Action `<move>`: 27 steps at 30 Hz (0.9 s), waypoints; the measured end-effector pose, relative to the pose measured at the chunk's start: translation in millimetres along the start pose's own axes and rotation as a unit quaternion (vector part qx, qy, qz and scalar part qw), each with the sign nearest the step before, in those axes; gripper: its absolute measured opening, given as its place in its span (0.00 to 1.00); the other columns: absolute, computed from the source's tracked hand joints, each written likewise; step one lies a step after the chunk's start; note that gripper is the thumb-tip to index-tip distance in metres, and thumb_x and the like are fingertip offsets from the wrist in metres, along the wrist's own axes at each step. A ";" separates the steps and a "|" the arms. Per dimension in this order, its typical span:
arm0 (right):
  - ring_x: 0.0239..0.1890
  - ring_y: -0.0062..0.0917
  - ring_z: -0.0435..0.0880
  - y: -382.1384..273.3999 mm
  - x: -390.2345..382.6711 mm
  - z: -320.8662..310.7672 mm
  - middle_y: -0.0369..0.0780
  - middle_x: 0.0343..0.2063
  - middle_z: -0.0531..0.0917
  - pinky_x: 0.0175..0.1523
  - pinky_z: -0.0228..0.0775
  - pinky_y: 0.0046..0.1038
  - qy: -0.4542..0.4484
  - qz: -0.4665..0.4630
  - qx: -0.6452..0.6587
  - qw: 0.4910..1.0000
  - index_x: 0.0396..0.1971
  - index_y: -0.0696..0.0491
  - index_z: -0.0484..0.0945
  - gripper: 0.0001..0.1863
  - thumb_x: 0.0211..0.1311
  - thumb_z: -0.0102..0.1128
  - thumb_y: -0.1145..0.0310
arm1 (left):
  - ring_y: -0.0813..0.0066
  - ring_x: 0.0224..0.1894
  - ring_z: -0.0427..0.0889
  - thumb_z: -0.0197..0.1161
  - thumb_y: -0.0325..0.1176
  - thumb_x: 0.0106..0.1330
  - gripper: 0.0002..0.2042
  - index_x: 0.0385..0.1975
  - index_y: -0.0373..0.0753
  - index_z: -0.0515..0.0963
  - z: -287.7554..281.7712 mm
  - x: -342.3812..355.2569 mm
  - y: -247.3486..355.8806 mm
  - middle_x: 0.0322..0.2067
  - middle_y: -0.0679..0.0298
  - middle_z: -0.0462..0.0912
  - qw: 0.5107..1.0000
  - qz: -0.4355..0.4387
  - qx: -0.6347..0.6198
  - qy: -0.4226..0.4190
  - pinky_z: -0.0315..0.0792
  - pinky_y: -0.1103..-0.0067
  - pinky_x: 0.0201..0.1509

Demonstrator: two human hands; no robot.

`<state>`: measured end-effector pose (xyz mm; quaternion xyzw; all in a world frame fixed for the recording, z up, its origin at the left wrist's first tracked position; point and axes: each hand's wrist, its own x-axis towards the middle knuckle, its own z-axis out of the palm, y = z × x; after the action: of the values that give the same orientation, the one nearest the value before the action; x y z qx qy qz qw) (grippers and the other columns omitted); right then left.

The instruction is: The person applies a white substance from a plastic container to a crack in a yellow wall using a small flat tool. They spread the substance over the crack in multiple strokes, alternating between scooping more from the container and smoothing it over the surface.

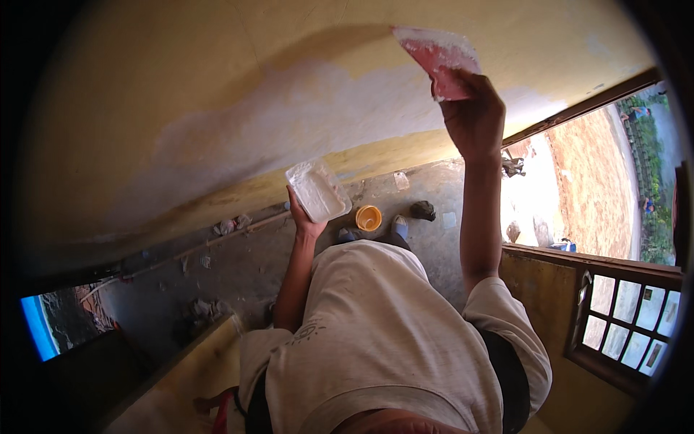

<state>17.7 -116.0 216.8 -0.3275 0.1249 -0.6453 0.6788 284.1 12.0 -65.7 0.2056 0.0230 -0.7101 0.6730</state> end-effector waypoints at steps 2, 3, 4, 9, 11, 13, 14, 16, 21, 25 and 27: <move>0.41 0.35 0.85 25.9 -17.2 -27.9 0.49 0.39 0.84 0.49 0.81 0.36 0.027 0.094 0.032 0.995 0.39 0.64 0.77 0.11 0.69 0.48 0.72 | 0.60 0.60 0.74 0.45 0.62 0.72 0.30 0.64 0.49 0.68 5.8 -0.6 -2.9 0.59 0.64 0.76 1.000 0.007 -0.012 0.013 0.66 0.55 0.65; 0.40 0.32 0.85 48.1 -25.8 -59.6 0.47 0.38 0.84 0.48 0.81 0.34 0.119 0.122 -0.007 0.985 0.39 0.62 0.77 0.10 0.68 0.49 0.71 | 0.60 0.60 0.74 0.45 0.62 0.72 0.30 0.64 0.49 0.68 7.5 0.1 -4.0 0.59 0.64 0.76 1.000 -0.003 -0.008 -0.006 0.66 0.55 0.65; 0.41 0.31 0.85 67.9 -34.9 -77.9 0.45 0.37 0.85 0.49 0.80 0.32 0.124 0.156 -0.024 0.980 0.39 0.60 0.77 0.10 0.68 0.50 0.70 | 0.60 0.60 0.75 0.45 0.62 0.72 0.30 0.64 0.49 0.68 7.2 -0.1 -3.9 0.59 0.63 0.76 1.000 -0.010 -0.005 -0.022 0.66 0.55 0.65; 0.48 0.32 0.82 139.4 -53.8 -136.9 0.45 0.42 0.83 0.59 0.71 0.35 0.114 0.257 -0.099 0.955 0.41 0.60 0.77 0.13 0.69 0.47 0.68 | 0.58 0.62 0.73 0.45 0.65 0.70 0.35 0.67 0.45 0.64 -3.5 9.8 -4.9 0.61 0.58 0.73 0.999 0.005 0.014 -0.031 0.65 0.53 0.67; 0.48 0.30 0.81 150.4 -45.8 -139.3 0.45 0.41 0.83 0.59 0.73 0.31 0.119 0.254 -0.048 0.959 0.40 0.61 0.77 0.11 0.69 0.49 0.69 | 0.58 0.62 0.73 0.45 0.65 0.70 0.35 0.67 0.45 0.64 -5.1 13.9 -4.4 0.61 0.58 0.73 0.999 0.002 0.022 -0.040 0.65 0.54 0.67; 0.48 0.30 0.82 138.1 -31.5 -117.1 0.45 0.41 0.83 0.59 0.73 0.30 0.115 0.229 -0.053 0.965 0.40 0.61 0.76 0.11 0.69 0.50 0.69 | 0.58 0.62 0.73 0.45 0.65 0.70 0.35 0.67 0.45 0.64 -0.5 14.7 -5.3 0.61 0.58 0.73 0.999 0.011 0.017 -0.030 0.65 0.54 0.67; 0.47 0.30 0.82 127.3 -22.8 -101.4 0.45 0.40 0.82 0.59 0.73 0.30 0.113 0.216 -0.056 0.968 0.40 0.62 0.76 0.11 0.68 0.50 0.70 | 0.58 0.62 0.72 0.45 0.65 0.70 0.35 0.67 0.45 0.64 3.0 14.8 -5.6 0.62 0.58 0.73 0.999 0.015 0.014 -0.025 0.65 0.54 0.67; 0.46 0.30 0.82 102.1 -9.6 -73.1 0.46 0.40 0.82 0.57 0.75 0.27 0.101 0.208 -0.046 0.972 0.38 0.63 0.75 0.10 0.68 0.51 0.71 | 0.58 0.62 0.72 0.44 0.65 0.70 0.35 0.67 0.44 0.64 6.7 13.0 -5.7 0.62 0.58 0.72 1.000 0.019 0.009 -0.016 0.64 0.53 0.67; 0.43 0.29 0.83 43.7 13.0 -4.2 0.49 0.40 0.83 0.53 0.78 0.24 0.035 0.107 -0.173 0.978 0.42 0.68 0.76 0.14 0.69 0.47 0.72 | 0.58 0.63 0.72 0.45 0.64 0.70 0.34 0.67 0.46 0.64 8.5 12.2 -6.2 0.62 0.60 0.72 1.000 0.010 0.005 -0.023 0.64 0.52 0.67; 0.43 0.34 0.85 0.2 18.7 22.8 0.50 0.42 0.82 0.50 0.81 0.29 0.019 0.073 0.005 0.997 0.42 0.68 0.76 0.13 0.69 0.48 0.73 | 0.60 0.61 0.74 0.46 0.62 0.71 0.30 0.65 0.49 0.68 13.9 9.4 -5.9 0.60 0.64 0.75 1.000 -0.013 0.012 -0.023 0.66 0.55 0.65; 0.45 0.38 0.85 -17.4 18.3 21.1 0.51 0.43 0.83 0.50 0.81 0.32 -0.012 0.044 0.048 0.998 0.42 0.67 0.77 0.12 0.68 0.50 0.73 | 0.59 0.62 0.73 0.46 0.63 0.71 0.32 0.66 0.48 0.66 9.5 12.4 -6.7 0.61 0.62 0.73 1.000 -0.009 0.008 -0.010 0.65 0.54 0.66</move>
<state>18.8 -126.7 247.9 -0.2968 0.0999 -0.6160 0.7228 275.1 -2.1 -62.6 0.2036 0.0127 -0.7180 0.6655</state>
